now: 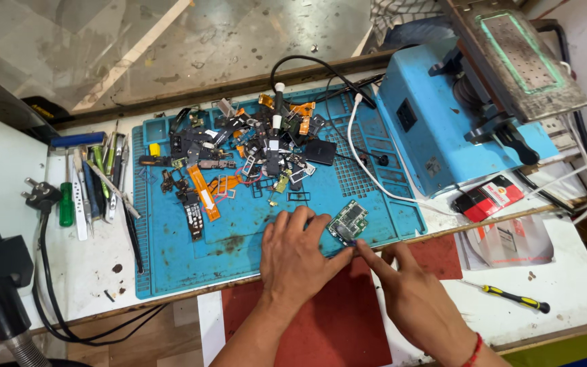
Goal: The person works on a circuit board by hand using a small tool, moving the tool across the surface of the components.
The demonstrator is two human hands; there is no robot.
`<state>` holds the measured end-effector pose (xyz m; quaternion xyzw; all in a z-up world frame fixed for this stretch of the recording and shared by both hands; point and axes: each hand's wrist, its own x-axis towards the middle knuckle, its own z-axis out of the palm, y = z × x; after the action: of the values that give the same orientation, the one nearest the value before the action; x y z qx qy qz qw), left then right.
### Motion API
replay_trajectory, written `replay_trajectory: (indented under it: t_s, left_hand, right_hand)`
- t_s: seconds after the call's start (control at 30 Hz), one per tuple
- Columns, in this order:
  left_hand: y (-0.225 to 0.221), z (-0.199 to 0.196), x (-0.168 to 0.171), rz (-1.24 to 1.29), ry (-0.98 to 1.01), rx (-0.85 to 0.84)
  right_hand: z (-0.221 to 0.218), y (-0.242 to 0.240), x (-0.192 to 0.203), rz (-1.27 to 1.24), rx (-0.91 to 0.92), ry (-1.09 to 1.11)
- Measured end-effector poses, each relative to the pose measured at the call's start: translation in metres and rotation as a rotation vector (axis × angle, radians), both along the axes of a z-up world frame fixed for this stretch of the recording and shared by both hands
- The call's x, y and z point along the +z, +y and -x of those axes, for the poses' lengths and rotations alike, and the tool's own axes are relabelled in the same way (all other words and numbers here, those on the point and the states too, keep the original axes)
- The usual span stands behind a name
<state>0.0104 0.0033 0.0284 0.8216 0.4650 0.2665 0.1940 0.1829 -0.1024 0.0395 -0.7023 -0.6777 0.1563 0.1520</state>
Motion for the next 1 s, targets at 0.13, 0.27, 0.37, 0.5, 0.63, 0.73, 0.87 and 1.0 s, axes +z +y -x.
replay_trajectory:
  t_s: [0.13,0.27,0.37,0.5,0.63,0.73,0.87,1.0]
  left_hand:
    - [-0.001,-0.005,0.000,-0.013,-0.056,0.036]
    - [-0.004,-0.003,-0.005,-0.018,-0.071,0.004]
    - [-0.009,-0.001,-0.012,-0.002,-0.082,-0.043]
    - [-0.010,0.007,-0.011,-0.124,-0.190,-0.053]
    - [-0.003,0.005,-0.006,-0.062,-0.123,-0.092]
    - [0.009,0.003,-0.003,0.011,-0.098,-0.094]
    - [0.008,-0.004,-0.004,0.057,-0.058,-0.043]
    - [0.009,-0.005,-0.003,-0.011,-0.063,-0.016]
  right_hand:
    - [-0.010,0.019,0.010,0.268,-0.123,-0.153]
    - [-0.006,0.000,0.014,0.148,0.065,-0.098]
    - [-0.008,-0.010,0.018,0.256,0.034,-0.075]
    - [-0.001,-0.009,0.021,0.506,-0.062,-0.101]
    - [-0.004,-0.002,0.023,0.193,-0.084,0.085]
    - [-0.011,0.016,0.011,0.101,-0.084,0.079]
    - [-0.011,0.008,-0.005,0.177,-0.057,-0.019]
    - [-0.014,-0.002,0.002,0.028,0.010,0.080]
